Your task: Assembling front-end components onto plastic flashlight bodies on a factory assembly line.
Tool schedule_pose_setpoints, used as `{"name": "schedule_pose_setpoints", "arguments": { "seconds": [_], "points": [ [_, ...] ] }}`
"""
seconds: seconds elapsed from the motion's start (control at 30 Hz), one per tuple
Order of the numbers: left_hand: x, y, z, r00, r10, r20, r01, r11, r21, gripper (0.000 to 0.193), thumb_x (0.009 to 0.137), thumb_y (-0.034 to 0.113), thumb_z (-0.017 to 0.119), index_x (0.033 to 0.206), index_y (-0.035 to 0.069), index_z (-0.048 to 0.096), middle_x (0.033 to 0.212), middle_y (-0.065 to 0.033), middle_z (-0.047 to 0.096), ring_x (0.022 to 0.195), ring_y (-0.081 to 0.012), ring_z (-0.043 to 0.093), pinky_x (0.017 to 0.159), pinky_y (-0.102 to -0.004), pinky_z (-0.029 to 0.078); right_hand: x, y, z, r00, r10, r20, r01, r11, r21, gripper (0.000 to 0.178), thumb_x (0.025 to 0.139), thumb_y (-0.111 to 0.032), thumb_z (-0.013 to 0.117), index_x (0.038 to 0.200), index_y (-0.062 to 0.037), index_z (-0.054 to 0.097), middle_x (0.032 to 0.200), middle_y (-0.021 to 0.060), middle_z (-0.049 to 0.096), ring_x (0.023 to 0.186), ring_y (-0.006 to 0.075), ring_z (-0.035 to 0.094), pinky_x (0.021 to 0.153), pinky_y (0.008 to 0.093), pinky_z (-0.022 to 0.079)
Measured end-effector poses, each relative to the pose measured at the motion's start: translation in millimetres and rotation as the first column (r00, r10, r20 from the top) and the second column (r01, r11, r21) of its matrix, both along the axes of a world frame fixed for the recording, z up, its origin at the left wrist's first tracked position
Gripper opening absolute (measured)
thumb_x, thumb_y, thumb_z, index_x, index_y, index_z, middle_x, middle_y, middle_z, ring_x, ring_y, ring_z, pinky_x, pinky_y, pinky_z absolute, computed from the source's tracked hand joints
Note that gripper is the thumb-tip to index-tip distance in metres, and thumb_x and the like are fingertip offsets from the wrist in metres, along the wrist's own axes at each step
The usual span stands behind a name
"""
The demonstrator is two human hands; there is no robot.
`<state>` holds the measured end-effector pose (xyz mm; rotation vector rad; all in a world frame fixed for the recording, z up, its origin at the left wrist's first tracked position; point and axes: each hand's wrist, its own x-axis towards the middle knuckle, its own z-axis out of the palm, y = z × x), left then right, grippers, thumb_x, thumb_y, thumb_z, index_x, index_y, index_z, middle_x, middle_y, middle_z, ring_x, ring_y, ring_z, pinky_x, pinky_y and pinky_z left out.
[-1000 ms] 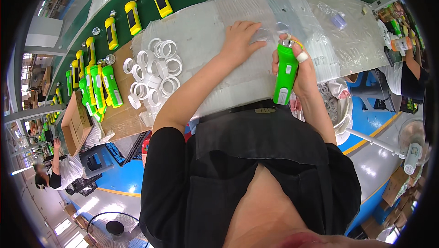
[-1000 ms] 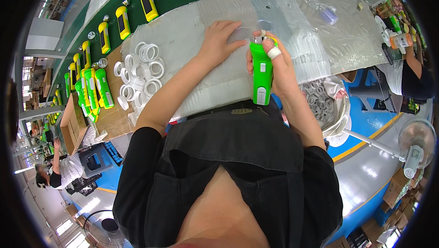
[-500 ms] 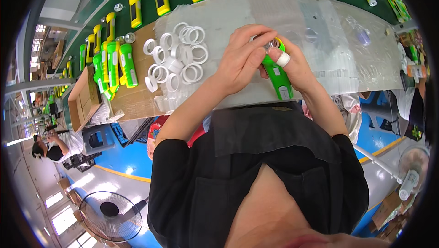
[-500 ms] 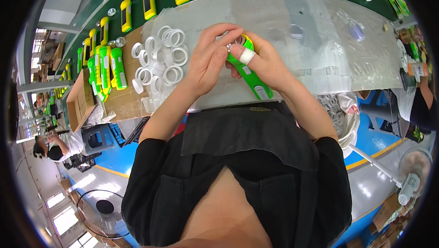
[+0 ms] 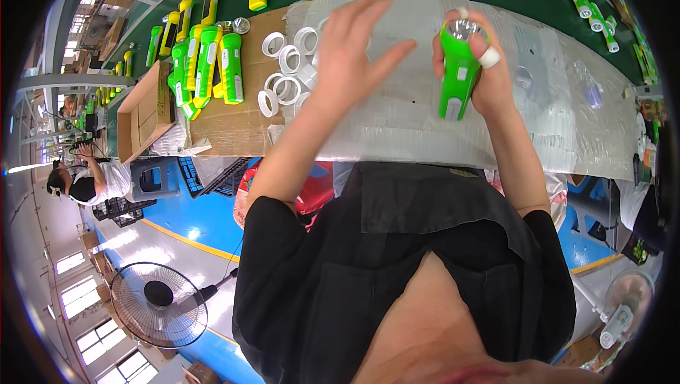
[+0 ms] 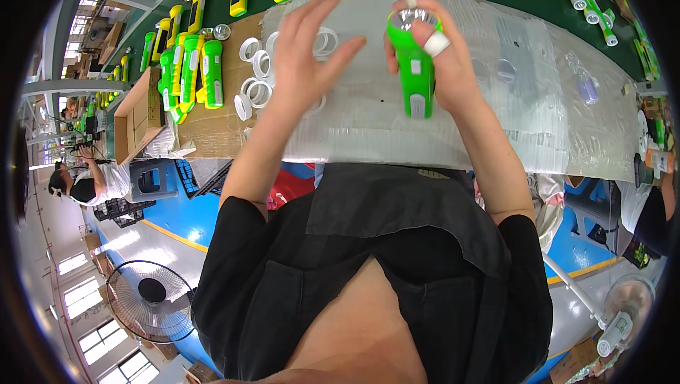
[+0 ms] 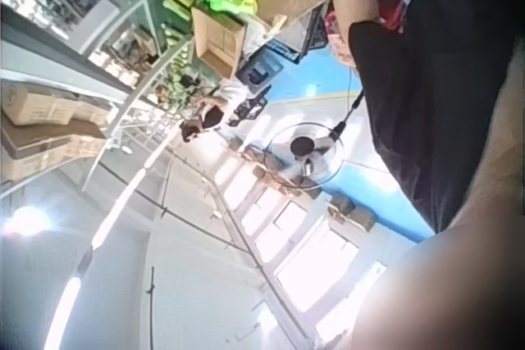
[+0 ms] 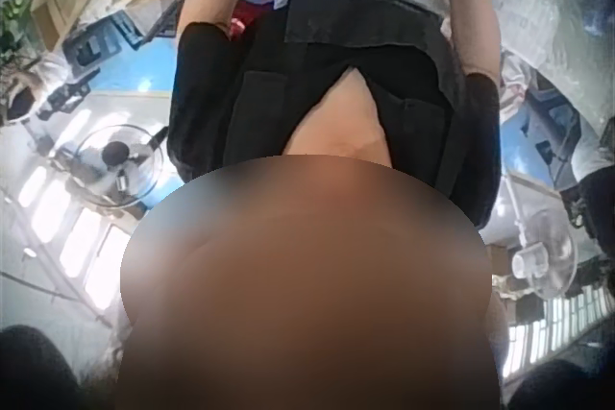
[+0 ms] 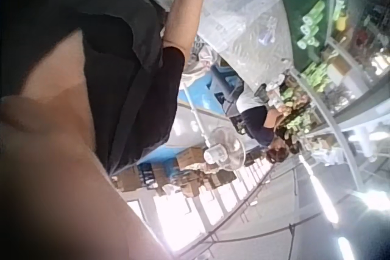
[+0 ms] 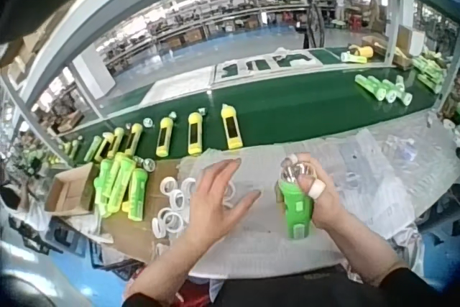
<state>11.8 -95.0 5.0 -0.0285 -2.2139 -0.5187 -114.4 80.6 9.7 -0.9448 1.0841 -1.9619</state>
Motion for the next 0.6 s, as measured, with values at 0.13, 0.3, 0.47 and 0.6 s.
{"name": "schedule_pose_setpoints", "arguments": {
  "seconds": [0.13,0.3,0.47,0.6],
  "points": [
    [-1,-30,-3,0.694,0.39,0.606,-0.232,0.917,-0.325,0.048,0.079,0.031,0.071,0.12,0.009,0.06,0.092,-0.0123,0.063,0.083,-0.0303,0.062,0.073,-0.0425,0.051,-5,-14,-16,0.975,-0.111,-0.193,0.128,0.989,0.079,0.037,0.097,-0.031,0.051,0.124,-0.0069,0.047,0.086,0.0107,0.058,0.071,0.0165,0.056,0.063,0.03,0.046],
    [-6,-49,-7,0.79,0.217,0.573,-0.155,0.976,-0.156,0.037,0.083,0.023,0.067,0.118,0.017,0.064,0.083,-0.0126,0.062,0.075,-0.0307,0.063,0.068,-0.0391,0.051,-3,-15,-20,0.989,-0.064,-0.134,0.069,0.997,0.031,0.026,0.095,-0.014,0.055,0.119,-0.0078,0.05,0.09,0.0081,0.058,0.074,0.0153,0.058,0.066,0.031,0.05],
    [-23,-45,8,0.875,-0.155,0.459,-0.04,0.922,0.386,0.021,0.091,0.009,0.06,0.111,0.008,0.068,0.082,-0.0064,0.065,0.07,-0.0123,0.06,0.064,-0.0252,0.048,-3,-13,-21,0.991,-0.059,-0.12,0.061,0.998,0.014,0.026,0.095,-0.015,0.055,0.119,-0.008,0.049,0.092,0.008,0.058,0.075,0.0155,0.058,0.067,0.0311,0.051],
    [-35,-27,-2,0.797,-0.239,0.555,0.041,0.938,0.345,0.025,0.09,0.02,0.064,0.112,0.007,0.066,0.088,-0.0067,0.068,0.077,-0.0149,0.063,0.071,-0.0269,0.051,-5,-8,-20,0.993,-0.074,-0.097,0.075,0.997,0.009,0.026,0.095,-0.016,0.054,0.12,-0.0078,0.049,0.091,0.0078,0.058,0.074,0.0153,0.058,0.067,0.0311,0.051]
  ]
}}
